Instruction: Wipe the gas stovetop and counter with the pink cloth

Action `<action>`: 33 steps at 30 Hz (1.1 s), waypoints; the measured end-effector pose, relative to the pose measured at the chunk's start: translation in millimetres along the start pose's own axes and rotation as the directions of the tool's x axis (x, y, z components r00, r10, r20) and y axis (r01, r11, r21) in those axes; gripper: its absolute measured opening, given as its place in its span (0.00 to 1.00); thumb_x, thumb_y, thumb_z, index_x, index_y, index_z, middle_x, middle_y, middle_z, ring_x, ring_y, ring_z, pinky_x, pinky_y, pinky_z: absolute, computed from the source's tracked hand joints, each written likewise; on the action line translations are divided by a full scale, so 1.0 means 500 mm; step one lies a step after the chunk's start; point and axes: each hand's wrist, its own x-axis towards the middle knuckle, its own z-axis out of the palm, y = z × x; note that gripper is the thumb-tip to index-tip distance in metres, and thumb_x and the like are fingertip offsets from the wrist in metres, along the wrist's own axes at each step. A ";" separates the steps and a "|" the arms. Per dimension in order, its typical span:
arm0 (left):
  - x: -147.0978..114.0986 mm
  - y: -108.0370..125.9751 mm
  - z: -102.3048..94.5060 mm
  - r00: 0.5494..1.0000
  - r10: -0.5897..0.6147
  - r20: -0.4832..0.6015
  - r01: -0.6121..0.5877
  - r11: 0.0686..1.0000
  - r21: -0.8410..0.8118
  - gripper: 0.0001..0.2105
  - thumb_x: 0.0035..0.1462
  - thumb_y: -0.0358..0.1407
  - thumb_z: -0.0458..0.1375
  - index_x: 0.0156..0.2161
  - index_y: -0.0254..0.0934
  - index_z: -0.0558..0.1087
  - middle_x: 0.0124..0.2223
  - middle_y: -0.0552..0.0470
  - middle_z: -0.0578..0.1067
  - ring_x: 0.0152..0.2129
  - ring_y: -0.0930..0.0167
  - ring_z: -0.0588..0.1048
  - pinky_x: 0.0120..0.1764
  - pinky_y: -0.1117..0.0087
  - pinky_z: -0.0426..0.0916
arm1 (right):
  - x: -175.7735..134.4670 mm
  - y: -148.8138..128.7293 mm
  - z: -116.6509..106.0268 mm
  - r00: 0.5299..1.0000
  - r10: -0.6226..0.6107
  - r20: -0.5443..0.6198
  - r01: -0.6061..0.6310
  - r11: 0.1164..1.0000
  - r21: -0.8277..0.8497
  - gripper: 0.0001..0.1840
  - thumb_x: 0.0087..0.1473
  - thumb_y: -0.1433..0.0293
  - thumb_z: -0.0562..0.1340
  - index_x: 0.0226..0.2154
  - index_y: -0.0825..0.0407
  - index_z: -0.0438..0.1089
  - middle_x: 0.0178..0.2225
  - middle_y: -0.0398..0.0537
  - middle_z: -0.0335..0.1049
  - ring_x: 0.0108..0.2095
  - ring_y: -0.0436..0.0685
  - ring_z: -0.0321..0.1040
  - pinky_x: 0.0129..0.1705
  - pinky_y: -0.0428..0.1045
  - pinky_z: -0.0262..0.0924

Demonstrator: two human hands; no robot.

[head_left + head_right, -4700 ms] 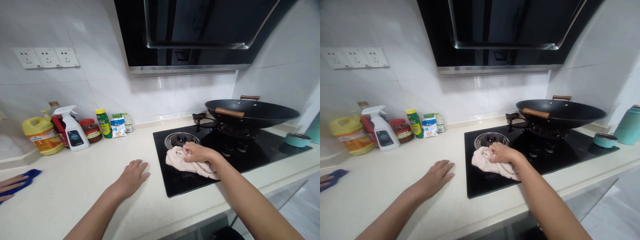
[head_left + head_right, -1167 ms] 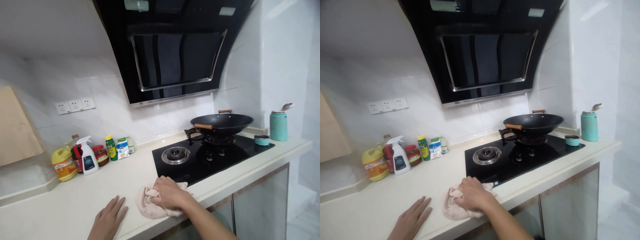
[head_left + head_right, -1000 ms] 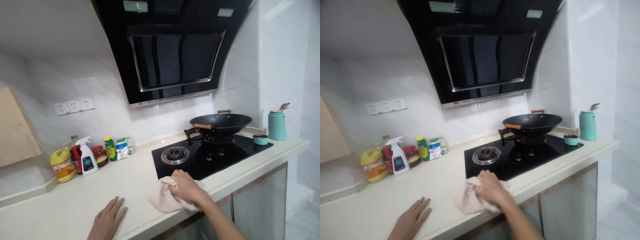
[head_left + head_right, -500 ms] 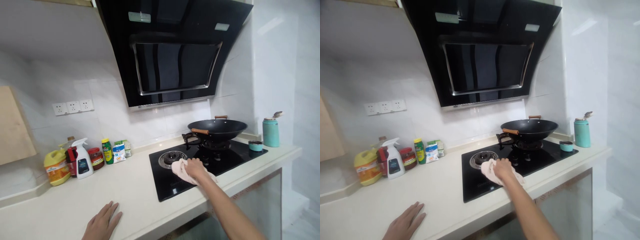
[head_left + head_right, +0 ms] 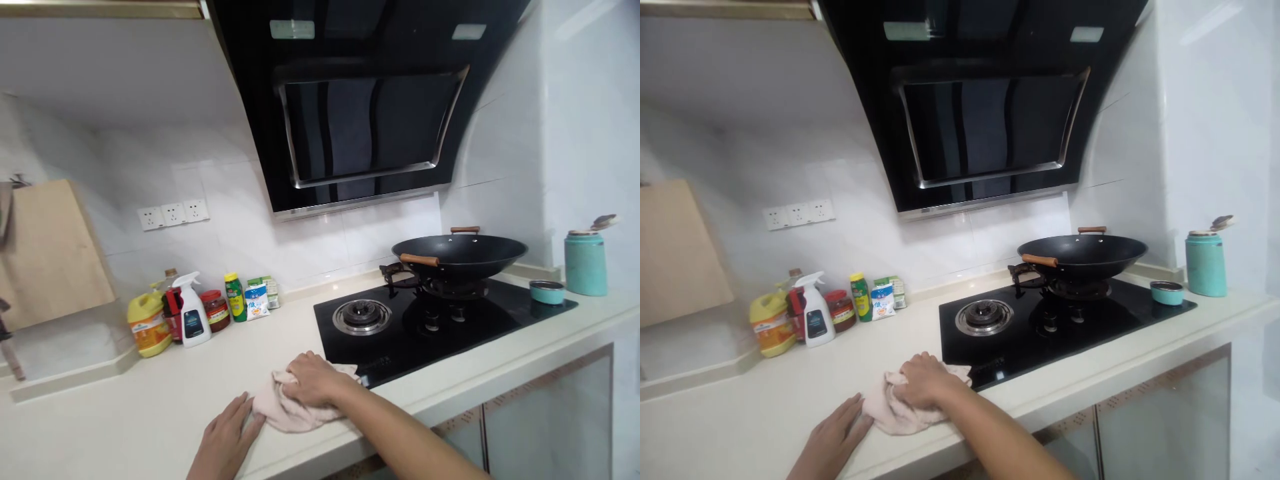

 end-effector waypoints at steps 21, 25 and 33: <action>0.102 0.265 -0.042 0.977 0.082 0.197 -0.068 0.995 -0.077 0.33 0.65 0.55 0.44 0.71 0.51 0.49 0.74 0.47 0.47 0.67 0.45 0.49 0.60 0.34 0.48 | -0.251 0.257 -0.027 0.876 0.371 -0.309 -0.440 0.877 -0.192 0.30 0.66 0.56 0.47 0.60 0.53 0.67 0.66 0.55 0.58 0.68 0.72 0.46 0.67 0.66 0.39; 0.155 0.229 -0.034 0.985 0.043 0.169 -0.042 0.999 -0.008 0.31 0.65 0.54 0.43 0.71 0.51 0.50 0.73 0.45 0.51 0.66 0.48 0.53 0.59 0.36 0.50 | -0.255 0.253 -0.031 0.872 0.385 -0.301 -0.454 0.867 -0.207 0.31 0.66 0.56 0.46 0.61 0.55 0.66 0.67 0.55 0.57 0.69 0.72 0.45 0.68 0.66 0.38; 0.223 0.140 -0.023 0.986 -0.147 0.076 0.146 0.989 0.021 0.31 0.65 0.54 0.42 0.69 0.47 0.54 0.70 0.41 0.56 0.63 0.48 0.59 0.56 0.37 0.54 | -0.251 0.261 -0.027 0.878 0.382 -0.289 -0.446 0.871 -0.203 0.32 0.66 0.54 0.44 0.62 0.53 0.66 0.67 0.53 0.57 0.69 0.71 0.44 0.68 0.65 0.38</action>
